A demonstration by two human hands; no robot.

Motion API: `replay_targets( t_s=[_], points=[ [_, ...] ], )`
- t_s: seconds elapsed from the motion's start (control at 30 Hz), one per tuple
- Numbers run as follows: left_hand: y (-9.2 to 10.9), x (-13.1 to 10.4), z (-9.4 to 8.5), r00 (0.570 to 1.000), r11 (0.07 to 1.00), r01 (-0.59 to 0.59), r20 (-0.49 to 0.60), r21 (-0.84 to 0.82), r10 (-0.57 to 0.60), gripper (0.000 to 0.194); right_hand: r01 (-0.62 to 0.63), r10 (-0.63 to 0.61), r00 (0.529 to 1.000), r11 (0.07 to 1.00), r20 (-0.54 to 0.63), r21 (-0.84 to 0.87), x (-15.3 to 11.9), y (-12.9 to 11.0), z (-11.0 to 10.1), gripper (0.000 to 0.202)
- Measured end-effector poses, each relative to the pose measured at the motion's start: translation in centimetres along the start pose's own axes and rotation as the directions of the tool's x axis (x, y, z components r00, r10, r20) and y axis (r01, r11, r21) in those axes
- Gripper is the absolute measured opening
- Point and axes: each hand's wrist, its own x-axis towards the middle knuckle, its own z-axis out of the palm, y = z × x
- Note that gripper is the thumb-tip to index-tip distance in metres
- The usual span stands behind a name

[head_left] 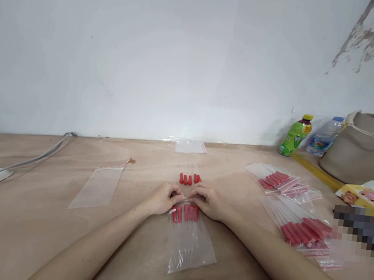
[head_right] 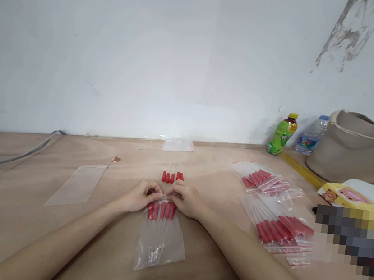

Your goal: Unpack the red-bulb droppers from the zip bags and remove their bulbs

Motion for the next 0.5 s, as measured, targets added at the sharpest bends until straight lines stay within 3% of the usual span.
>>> replay_targets(
  t_s=[0.17, 0.27, 0.4, 0.5],
  points=[
    [0.21, 0.03, -0.18, 1.000, 0.999, 0.015, 0.002, -0.028, -0.014, 0.022, 0.001, 0.000, 1.000, 0.999, 0.021, -0.038, 0.11, -0.25, -0.15, 0.011],
    [0.39, 0.20, -0.41, 0.999, 0.999, -0.032, 0.029, -0.014, 0.033, 0.031, 0.068, -0.069, 0.998, 0.992, -0.007, -0.108, 0.19, -0.53, -0.12, 0.014],
    [0.63, 0.46, -0.70, 0.985, 0.993, -0.082, 0.143, -0.084, 0.094, 0.037, 0.185, -0.197, 0.980, 0.955, -0.029, -0.231, 0.25, -0.61, 0.14, 0.012],
    [0.64, 0.67, -0.86, 0.974, 0.990, -0.057, 0.211, -0.128, 0.083, 0.036, 0.219, -0.236, 0.971, 0.932, -0.025, -0.290, 0.24, -0.49, 0.32, 0.012]
  ],
)
